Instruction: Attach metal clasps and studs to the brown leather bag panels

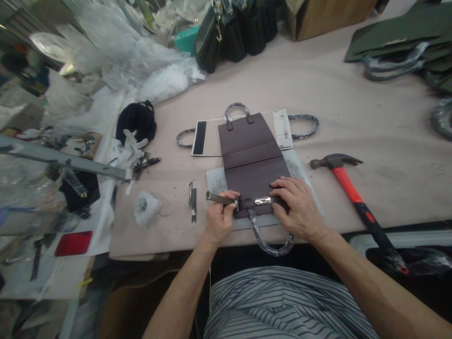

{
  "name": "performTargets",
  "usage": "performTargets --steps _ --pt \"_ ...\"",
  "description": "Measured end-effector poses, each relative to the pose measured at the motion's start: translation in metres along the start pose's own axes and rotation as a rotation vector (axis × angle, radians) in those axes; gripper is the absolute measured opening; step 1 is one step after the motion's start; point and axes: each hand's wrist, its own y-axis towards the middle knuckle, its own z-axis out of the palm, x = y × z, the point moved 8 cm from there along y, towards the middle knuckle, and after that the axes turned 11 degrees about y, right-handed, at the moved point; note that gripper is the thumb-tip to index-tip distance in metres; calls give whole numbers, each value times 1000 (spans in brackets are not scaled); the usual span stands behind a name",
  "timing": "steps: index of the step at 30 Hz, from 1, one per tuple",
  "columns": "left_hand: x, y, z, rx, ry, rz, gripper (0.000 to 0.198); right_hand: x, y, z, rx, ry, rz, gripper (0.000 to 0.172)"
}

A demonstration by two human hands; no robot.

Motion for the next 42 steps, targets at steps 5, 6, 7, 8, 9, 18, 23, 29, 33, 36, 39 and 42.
performTargets --steps 5,6,7,8,9,18,23,29,33,36,39,42 --pt "-7 0 3 -47 86 46 12 -3 -3 1 0 -1 7 18" --pt "-8 0 4 -50 90 53 11 -3 -3 1 0 1 6 18" --pt "-9 1 4 -55 94 60 11 -3 -3 1 -1 5 4 18" --pt "-10 1 4 -59 100 68 10 -3 -4 1 -2 8 1 18" --pt "-10 2 4 -61 106 78 10 -3 -4 2 -3 12 -2 18" --pt "-11 2 11 -35 171 126 11 -8 -22 -58 -218 -52 17 24" --pt "-14 4 14 -18 179 142 13 -80 -61 -120 -178 -437 475 31" --pt "-17 9 17 49 139 81 16 -118 -94 -112 -38 280 1096 21" --pt "-19 10 17 62 108 51 17 -66 -80 -96 -106 799 1194 30" --pt "-19 9 18 65 94 44 16 -17 -52 -114 -259 768 1071 38" --pt "-17 9 18 60 90 34 16 44 -6 -135 -241 440 669 46" --pt "-18 9 18 48 94 55 16 99 27 -125 -37 79 267 44"
